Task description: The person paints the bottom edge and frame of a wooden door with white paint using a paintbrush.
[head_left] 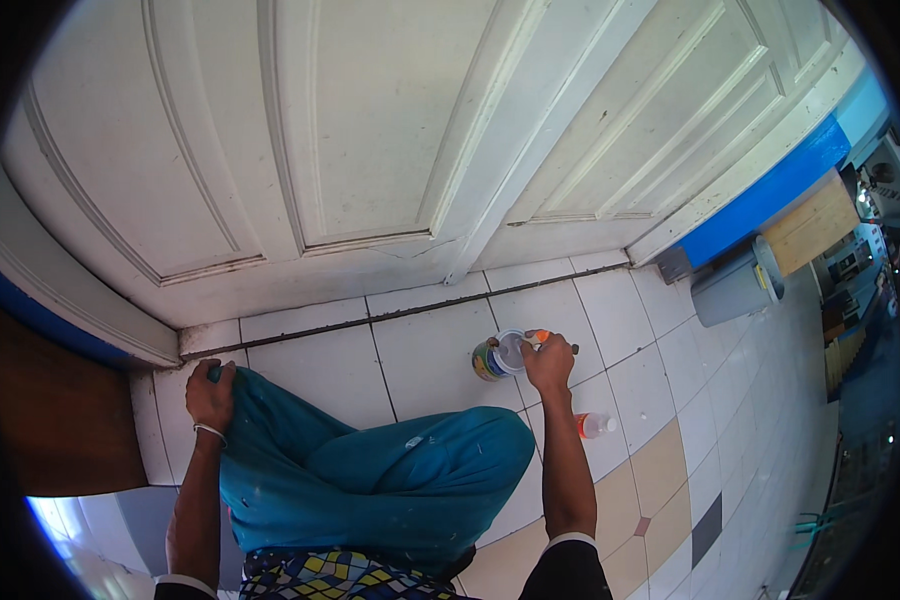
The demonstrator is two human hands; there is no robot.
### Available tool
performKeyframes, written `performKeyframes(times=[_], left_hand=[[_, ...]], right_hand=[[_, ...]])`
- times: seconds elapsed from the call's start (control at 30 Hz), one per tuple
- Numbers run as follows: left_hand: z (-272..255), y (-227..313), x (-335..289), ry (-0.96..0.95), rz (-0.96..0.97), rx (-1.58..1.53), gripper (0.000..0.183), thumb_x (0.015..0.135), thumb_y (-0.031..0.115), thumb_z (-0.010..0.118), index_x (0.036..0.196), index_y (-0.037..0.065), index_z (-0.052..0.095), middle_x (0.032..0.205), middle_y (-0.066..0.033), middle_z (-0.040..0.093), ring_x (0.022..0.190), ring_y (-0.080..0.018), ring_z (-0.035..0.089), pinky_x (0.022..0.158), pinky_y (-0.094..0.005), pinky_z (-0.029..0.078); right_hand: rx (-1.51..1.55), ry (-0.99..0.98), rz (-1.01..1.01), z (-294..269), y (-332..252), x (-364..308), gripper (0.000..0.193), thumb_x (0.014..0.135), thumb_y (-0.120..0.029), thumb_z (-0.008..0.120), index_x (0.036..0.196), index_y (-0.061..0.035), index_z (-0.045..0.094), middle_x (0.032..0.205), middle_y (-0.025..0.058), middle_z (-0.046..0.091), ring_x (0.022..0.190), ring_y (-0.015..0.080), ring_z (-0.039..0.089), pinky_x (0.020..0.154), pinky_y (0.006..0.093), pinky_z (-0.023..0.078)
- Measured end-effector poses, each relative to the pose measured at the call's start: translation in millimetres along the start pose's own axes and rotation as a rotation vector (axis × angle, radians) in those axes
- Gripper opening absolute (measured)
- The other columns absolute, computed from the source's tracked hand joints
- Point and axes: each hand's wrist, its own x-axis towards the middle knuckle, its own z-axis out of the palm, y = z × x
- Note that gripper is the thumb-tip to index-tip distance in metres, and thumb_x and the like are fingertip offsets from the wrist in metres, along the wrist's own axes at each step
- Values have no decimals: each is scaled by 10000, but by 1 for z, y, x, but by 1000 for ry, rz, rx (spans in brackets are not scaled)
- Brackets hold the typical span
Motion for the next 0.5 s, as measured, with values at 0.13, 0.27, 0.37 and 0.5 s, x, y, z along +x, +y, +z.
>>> performKeyframes(times=[0.13, 0.27, 0.37, 0.5], left_hand=[[3, -2, 2, -4, 2, -17, 479, 880, 451, 721, 1140, 50, 744, 1123, -200, 742, 1085, -387, 687, 981, -459, 512], [5, -6, 3, -7, -7, -38, 476, 880, 452, 722, 1142, 55, 745, 1124, -205, 742, 1091, -390, 687, 987, -459, 511], [5, -10, 4, -12, 8, -38, 488, 877, 466, 721, 1142, 57, 746, 1128, -208, 742, 1090, -394, 688, 991, -461, 509], [-4, -10, 4, -50, 12, -33, 549, 858, 521, 718, 1150, 57, 746, 1146, -219, 737, 1091, -406, 691, 994, -466, 512]], right_hand=[[-56, 6, -13, 7, 6, 1, 282, 781, -259, 834, 1011, -97, 813, 826, 224, 707, 815, 386, 702, 745, 462, 558], [183, 61, 88, -7, 12, -1, 277, 787, -174, 814, 996, 7, 787, 789, 176, 739, 712, 259, 716, 693, 390, 563], [423, 147, 165, -10, 18, -6, 255, 798, -102, 793, 977, 77, 763, 803, 126, 749, 650, 140, 682, 630, 312, 558], [649, 225, 348, -4, 27, -19, 290, 784, -108, 799, 970, 107, 745, 749, 154, 733, 659, 190, 708, 600, 320, 585]])
